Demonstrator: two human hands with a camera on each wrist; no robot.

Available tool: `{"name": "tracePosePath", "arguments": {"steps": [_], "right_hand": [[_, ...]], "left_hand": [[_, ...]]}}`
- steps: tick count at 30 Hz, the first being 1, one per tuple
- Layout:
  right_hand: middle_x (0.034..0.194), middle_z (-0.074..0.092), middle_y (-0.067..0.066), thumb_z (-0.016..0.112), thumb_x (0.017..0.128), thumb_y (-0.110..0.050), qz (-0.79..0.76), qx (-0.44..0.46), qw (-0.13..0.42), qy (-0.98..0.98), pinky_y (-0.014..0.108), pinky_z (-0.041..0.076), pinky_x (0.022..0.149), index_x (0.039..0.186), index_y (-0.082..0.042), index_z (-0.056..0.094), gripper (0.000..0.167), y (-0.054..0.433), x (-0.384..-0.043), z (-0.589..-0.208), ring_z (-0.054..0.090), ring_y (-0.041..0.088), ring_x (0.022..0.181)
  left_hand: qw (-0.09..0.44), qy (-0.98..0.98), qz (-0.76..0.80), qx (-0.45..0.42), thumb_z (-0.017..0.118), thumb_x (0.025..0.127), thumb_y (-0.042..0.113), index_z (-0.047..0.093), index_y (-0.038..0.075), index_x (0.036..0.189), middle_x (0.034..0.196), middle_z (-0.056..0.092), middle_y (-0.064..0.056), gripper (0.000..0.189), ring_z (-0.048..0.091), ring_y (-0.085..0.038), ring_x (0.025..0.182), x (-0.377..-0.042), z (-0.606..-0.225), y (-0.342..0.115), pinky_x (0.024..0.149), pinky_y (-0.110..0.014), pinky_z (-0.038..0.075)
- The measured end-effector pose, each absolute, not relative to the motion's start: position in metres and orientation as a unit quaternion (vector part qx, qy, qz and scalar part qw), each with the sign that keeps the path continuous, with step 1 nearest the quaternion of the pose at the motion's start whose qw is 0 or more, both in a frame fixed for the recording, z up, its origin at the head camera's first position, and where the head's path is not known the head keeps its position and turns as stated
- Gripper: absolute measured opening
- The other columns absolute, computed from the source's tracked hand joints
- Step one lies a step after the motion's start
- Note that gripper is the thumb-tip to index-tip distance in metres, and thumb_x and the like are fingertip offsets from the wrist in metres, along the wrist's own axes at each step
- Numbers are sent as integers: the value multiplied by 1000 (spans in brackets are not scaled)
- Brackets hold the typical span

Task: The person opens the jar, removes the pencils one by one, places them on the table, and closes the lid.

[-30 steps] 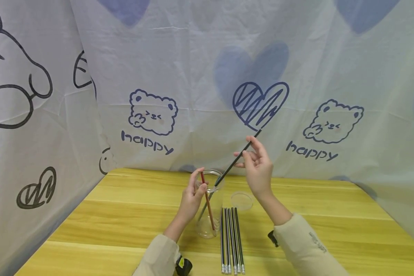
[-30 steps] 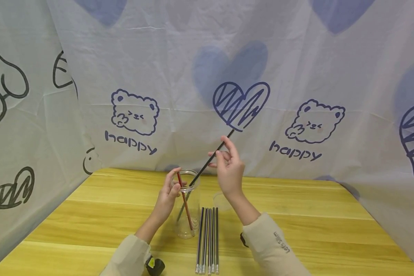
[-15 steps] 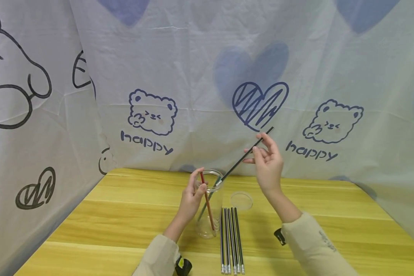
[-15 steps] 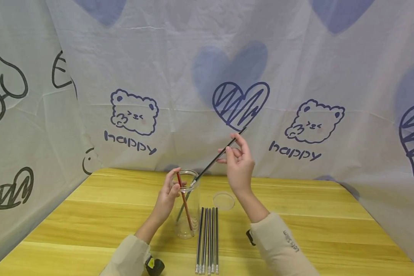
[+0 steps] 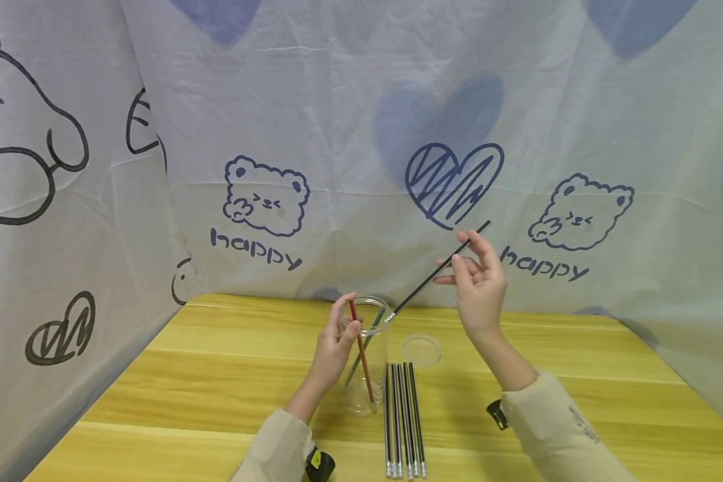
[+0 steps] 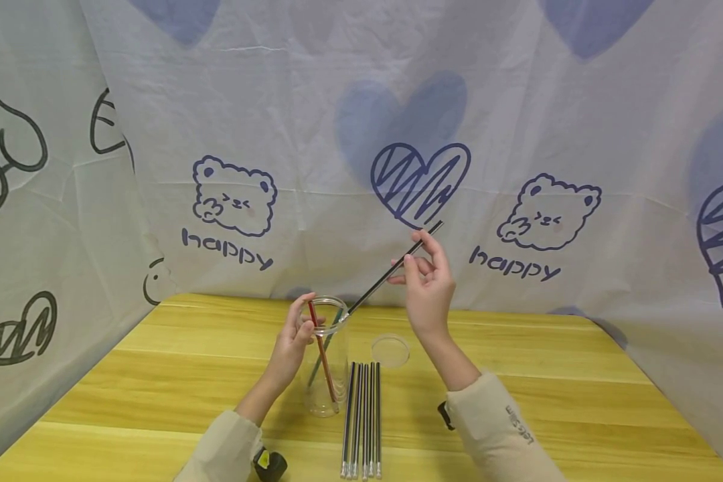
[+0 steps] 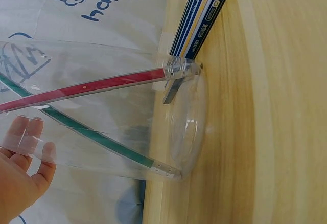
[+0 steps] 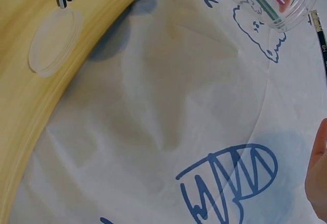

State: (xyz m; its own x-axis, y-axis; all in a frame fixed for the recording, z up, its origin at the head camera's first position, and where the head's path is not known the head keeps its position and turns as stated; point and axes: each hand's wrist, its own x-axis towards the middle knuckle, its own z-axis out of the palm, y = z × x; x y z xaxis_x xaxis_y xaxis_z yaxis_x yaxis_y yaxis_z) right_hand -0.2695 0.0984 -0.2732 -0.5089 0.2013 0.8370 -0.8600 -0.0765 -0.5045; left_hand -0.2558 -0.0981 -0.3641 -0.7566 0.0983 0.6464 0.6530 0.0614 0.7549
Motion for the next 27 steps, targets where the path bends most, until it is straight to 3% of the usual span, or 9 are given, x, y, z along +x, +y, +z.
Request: {"name": "tracePosePath", "arguments": {"steps": [7,12,27], "right_hand": [[113,49,11,43,85,16,677,297,390,-548,25,51,57,122,11,40,38,101,-270,-276,60,14,74],[112,50,11,43,84,16,671,297,394,-553,24,50,57,122,11,41,38,103,-269,-277,60,16,73],[112,50,7,44,84,16,656,279,368,-598,24,50,57,124,11,39,41,105,-269,-296,60,11,73]], "left_hand": [[222,-698,-625,-270,45,91,40,32,11,134,97,58,-22,53,55,-35,96,-274,-380,-101,73,-45,47],[220,-692,-631,-273,45,90,43,33,16,134,98,58,-23,53,53,-41,96,-276,-383,-101,73,-49,46],[214,-698,-630,-266,43,92,38,31,3,133,99,55,-29,55,53,-43,93,-248,-359,-98,72,-46,47]]}}
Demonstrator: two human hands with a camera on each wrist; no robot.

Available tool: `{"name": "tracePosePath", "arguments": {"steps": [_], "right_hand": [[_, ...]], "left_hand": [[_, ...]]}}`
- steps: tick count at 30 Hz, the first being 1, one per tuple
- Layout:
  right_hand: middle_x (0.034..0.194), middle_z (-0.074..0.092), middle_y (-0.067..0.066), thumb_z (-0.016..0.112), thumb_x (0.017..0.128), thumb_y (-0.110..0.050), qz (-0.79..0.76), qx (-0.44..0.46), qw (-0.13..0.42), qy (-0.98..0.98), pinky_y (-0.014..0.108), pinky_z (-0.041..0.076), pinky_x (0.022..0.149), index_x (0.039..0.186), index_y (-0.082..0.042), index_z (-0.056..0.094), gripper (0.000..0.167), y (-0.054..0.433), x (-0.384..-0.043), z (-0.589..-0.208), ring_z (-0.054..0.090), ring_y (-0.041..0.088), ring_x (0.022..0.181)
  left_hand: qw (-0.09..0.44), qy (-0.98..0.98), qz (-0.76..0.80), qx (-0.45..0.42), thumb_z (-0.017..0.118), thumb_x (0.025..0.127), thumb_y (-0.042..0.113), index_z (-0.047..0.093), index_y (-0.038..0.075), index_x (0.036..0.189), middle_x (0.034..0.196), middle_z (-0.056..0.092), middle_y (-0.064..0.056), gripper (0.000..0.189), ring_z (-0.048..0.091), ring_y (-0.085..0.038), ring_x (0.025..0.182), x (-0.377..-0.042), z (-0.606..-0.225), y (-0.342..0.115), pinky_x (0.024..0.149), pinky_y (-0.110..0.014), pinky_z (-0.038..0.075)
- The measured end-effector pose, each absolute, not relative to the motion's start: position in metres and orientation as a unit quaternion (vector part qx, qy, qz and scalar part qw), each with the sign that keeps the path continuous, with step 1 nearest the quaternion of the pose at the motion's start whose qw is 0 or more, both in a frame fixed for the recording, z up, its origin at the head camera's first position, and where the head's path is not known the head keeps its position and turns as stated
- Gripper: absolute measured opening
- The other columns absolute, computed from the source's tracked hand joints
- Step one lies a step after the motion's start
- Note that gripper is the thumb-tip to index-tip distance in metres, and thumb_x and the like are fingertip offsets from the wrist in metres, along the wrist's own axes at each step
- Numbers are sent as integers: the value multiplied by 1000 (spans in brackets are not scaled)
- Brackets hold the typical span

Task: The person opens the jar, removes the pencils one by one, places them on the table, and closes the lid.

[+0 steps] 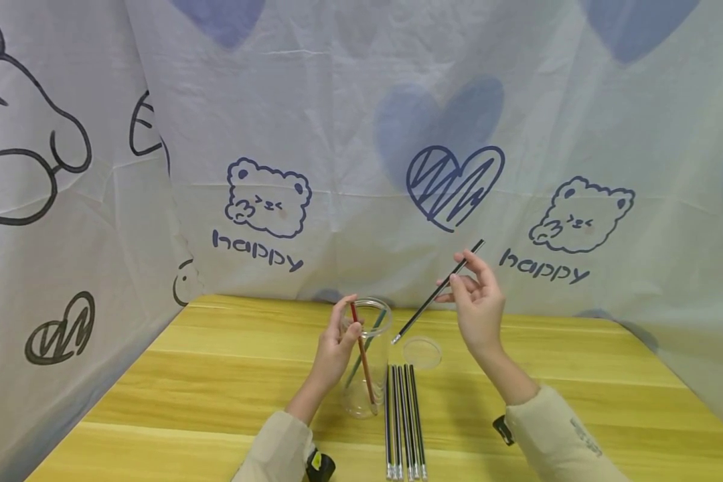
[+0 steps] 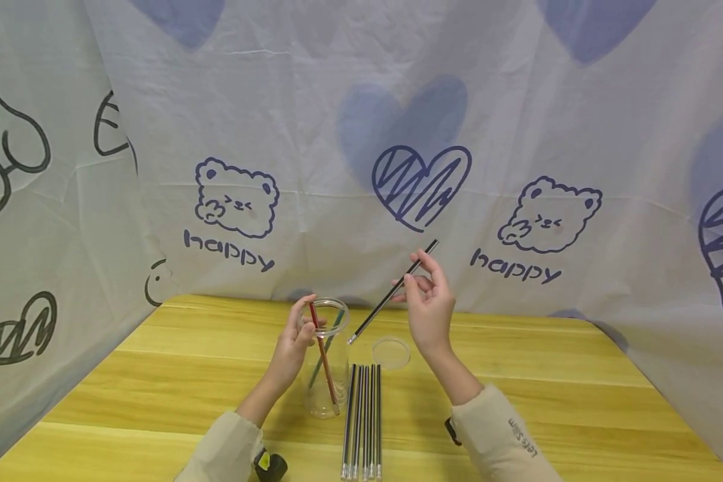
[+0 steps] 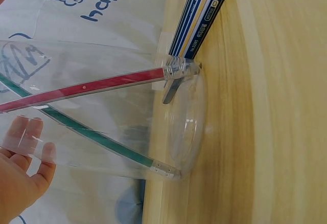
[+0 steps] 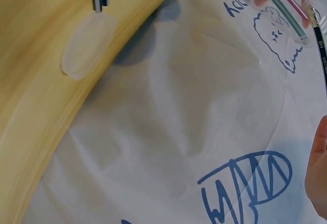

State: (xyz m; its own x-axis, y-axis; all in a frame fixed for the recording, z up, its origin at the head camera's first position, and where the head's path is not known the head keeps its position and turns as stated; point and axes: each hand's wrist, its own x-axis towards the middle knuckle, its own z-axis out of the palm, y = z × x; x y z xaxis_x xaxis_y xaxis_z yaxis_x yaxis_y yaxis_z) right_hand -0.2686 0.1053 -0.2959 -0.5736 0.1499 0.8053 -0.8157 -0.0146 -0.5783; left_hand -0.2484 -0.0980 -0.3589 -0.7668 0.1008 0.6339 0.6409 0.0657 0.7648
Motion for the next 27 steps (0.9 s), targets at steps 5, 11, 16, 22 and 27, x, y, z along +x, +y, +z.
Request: {"name": "tracePosePath", "arguments": {"steps": [5,11,16,22,27], "right_hand": [[112,50,6,44,83,17,657,263,348,-615,24,51,57,124,11,39,42,106,-268,-303,60,11,73],[112,49,6,44,83,18,649,258,336,-631,23,50,57,124,11,39,42,108,-268,-311,60,10,73],[110,49,5,44,83,18,650,255,324,-639,23,50,57,124,11,40,42,109,-267,-317,59,9,73],[110,50,6,43,82,20,651,248,314,-645,22,50,55,122,13,41,41,108,-262,-322,59,8,70],[109,51,6,46,80,20,642,253,317,-651,24,50,52,121,13,42,41,112,-268,-333,58,10,65]], "left_hand": [[216,-697,-630,-266,44,92,35,31,4,133,100,55,-30,53,53,-42,94,-247,-358,-98,73,-51,46],[218,-695,-631,-267,44,92,34,31,3,133,100,55,-30,52,53,-43,94,-247,-358,-98,73,-55,44],[217,-698,-629,-266,44,92,35,31,3,133,99,55,-29,53,53,-42,95,-246,-357,-98,73,-52,45],[218,-698,-627,-267,43,92,37,32,7,133,99,56,-28,52,54,-39,96,-253,-363,-98,73,-47,47],[221,-701,-624,-266,43,91,43,34,16,134,99,58,-22,51,55,-33,96,-270,-379,-101,73,-39,47]]}}
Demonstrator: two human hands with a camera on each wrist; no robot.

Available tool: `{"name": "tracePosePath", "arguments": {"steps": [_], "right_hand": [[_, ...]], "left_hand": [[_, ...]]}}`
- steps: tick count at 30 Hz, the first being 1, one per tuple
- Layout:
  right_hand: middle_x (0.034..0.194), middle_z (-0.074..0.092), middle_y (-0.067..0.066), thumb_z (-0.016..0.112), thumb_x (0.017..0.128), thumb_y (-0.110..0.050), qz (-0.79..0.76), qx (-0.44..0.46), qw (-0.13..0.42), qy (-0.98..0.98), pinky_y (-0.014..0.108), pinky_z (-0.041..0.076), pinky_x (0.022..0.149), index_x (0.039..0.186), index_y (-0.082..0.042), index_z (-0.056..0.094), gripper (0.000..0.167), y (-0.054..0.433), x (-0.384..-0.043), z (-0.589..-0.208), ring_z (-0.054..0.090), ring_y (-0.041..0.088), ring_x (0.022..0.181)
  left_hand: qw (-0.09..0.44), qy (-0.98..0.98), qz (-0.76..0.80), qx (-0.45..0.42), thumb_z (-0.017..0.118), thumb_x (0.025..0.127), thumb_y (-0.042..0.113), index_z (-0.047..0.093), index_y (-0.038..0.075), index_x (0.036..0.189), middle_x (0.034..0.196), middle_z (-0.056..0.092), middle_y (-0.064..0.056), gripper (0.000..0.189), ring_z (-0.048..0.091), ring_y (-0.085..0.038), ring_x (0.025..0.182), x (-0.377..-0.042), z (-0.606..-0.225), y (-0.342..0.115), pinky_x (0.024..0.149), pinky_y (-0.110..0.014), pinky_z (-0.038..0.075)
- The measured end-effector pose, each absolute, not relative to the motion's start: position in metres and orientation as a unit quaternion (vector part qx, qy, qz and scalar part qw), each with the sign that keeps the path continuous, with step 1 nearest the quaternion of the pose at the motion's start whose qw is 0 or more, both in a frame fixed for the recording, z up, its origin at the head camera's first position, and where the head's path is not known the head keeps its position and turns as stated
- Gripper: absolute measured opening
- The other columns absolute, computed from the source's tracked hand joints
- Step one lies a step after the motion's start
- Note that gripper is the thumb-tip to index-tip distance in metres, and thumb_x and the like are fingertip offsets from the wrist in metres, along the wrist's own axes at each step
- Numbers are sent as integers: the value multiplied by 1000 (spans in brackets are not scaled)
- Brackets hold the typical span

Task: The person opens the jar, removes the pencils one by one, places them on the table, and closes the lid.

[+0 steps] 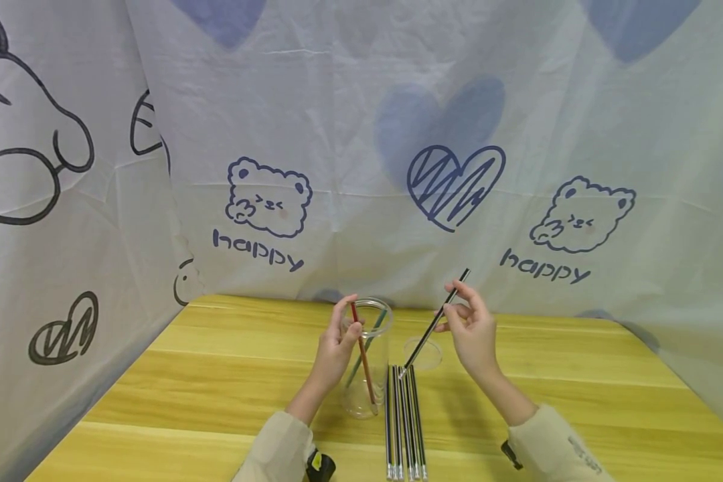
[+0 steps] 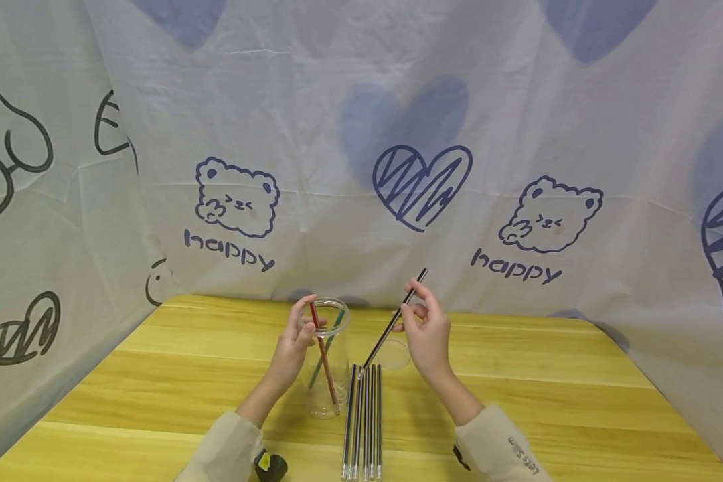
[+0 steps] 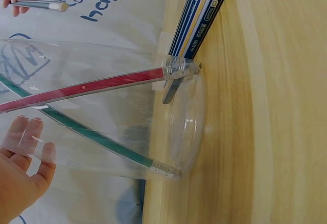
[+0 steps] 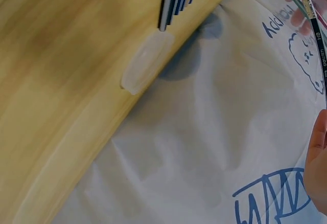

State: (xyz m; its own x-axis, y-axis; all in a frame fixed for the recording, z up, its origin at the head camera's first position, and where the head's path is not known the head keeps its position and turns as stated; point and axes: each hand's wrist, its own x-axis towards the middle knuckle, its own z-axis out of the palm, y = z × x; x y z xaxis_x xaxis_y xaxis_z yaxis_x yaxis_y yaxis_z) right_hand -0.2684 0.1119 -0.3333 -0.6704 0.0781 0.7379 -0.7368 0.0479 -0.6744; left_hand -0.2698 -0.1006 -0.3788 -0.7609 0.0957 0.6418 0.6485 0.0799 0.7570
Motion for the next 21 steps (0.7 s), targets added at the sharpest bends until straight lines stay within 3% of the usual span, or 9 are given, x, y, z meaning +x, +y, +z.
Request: {"name": "tracePosePath", "arguments": {"steps": [7,13,21], "right_hand": [[110,52,14,47,80,19,640,241,283,-673,29,51,51,125,8,40,47,115,-268,-340,57,10,65],[111,51,27,50,80,17,639,212,233,-702,29,51,50,127,8,36,50,117,-266,-343,58,11,66],[109,52,28,53,81,14,627,173,171,-741,35,51,50,126,6,39,47,120,-267,-350,59,14,64]], "left_hand": [[216,-695,-630,-271,44,92,34,31,9,134,98,56,-27,50,53,-39,97,-271,-379,-101,73,-52,45],[222,-702,-622,-265,43,91,42,33,15,134,98,58,-22,51,55,-33,96,-270,-379,-100,73,-43,47],[224,-691,-630,-275,44,92,38,32,14,135,98,57,-24,51,55,-36,96,-270,-379,-100,72,-46,47]]}}
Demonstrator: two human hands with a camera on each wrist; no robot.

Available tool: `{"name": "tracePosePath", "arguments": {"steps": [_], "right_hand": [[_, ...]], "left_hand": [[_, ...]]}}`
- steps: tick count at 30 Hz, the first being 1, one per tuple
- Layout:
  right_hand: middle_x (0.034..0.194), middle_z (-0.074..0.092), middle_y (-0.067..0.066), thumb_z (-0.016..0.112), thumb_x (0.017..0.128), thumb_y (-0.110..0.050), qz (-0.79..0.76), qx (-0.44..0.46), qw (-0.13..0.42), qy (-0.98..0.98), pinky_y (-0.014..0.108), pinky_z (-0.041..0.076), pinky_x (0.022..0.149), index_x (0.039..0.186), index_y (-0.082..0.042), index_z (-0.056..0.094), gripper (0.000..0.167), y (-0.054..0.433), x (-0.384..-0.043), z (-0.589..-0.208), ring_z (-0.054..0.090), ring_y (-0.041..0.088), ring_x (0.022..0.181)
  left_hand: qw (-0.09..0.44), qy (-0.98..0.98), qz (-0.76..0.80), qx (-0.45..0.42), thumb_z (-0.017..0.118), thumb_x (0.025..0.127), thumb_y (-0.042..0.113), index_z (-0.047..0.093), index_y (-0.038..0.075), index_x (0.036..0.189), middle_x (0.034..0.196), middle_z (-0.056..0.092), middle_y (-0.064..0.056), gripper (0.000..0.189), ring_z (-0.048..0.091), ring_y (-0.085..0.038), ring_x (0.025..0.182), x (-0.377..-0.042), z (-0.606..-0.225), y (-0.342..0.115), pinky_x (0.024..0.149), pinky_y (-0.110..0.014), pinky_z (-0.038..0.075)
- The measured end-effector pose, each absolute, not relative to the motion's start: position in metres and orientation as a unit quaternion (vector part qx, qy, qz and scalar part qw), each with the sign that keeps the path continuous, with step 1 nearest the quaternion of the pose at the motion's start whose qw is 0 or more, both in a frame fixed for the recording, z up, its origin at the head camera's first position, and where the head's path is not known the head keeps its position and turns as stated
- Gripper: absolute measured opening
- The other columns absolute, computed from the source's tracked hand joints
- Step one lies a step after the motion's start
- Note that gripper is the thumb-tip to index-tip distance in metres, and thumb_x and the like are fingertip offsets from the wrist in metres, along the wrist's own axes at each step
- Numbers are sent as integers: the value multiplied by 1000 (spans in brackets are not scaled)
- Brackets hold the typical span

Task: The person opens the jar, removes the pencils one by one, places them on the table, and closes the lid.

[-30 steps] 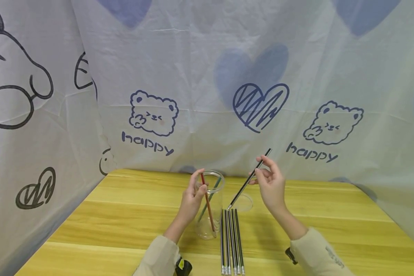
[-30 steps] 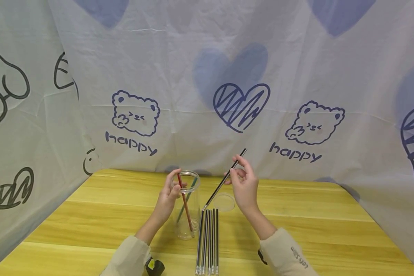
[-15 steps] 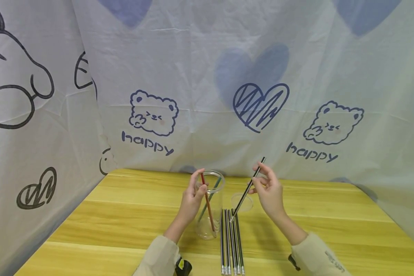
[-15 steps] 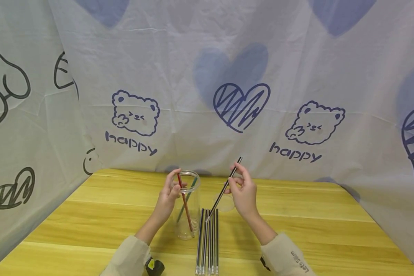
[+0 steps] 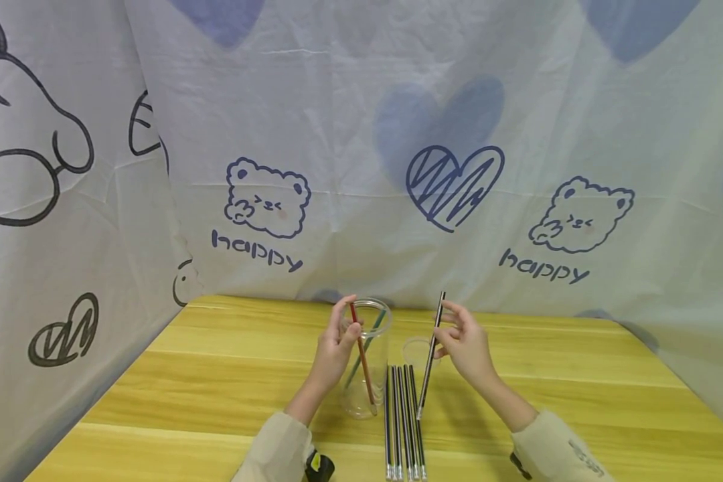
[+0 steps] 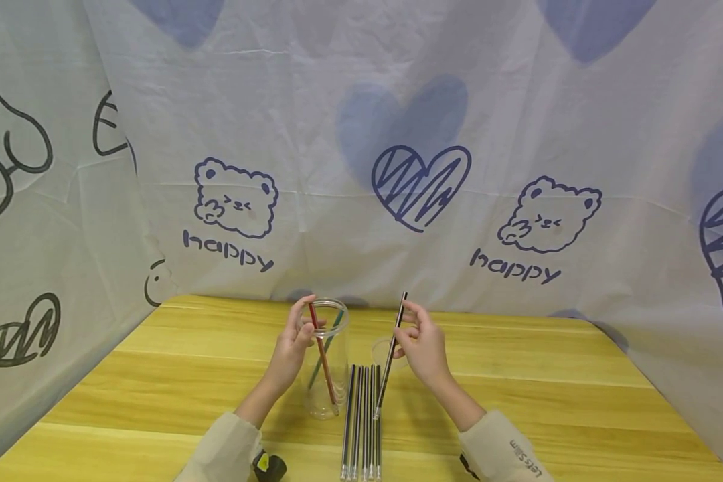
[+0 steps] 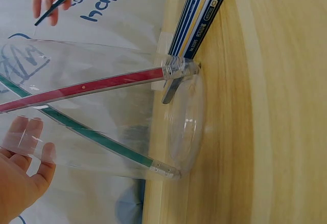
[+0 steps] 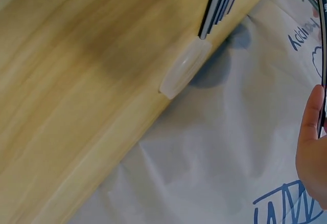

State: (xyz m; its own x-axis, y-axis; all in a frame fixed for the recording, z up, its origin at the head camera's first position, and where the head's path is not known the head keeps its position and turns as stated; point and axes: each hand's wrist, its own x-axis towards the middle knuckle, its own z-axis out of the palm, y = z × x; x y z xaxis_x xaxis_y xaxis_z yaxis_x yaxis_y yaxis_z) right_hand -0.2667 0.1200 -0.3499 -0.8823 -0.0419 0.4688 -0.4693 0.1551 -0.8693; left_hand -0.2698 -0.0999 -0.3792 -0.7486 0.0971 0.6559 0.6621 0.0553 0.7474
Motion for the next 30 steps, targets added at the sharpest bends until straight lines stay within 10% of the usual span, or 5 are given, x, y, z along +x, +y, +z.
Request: {"name": "tracePosePath", "arguments": {"steps": [30], "right_hand": [[89,53,21,55,76,17,578,97,22,-810,38,50,45,115,10,47,40,119,-270,-383,53,19,54]], "left_hand": [[217,-698,-627,-270,42,93,34,30,1,132,101,55,-31,53,52,-45,95,-247,-357,-97,73,-51,45]]}}
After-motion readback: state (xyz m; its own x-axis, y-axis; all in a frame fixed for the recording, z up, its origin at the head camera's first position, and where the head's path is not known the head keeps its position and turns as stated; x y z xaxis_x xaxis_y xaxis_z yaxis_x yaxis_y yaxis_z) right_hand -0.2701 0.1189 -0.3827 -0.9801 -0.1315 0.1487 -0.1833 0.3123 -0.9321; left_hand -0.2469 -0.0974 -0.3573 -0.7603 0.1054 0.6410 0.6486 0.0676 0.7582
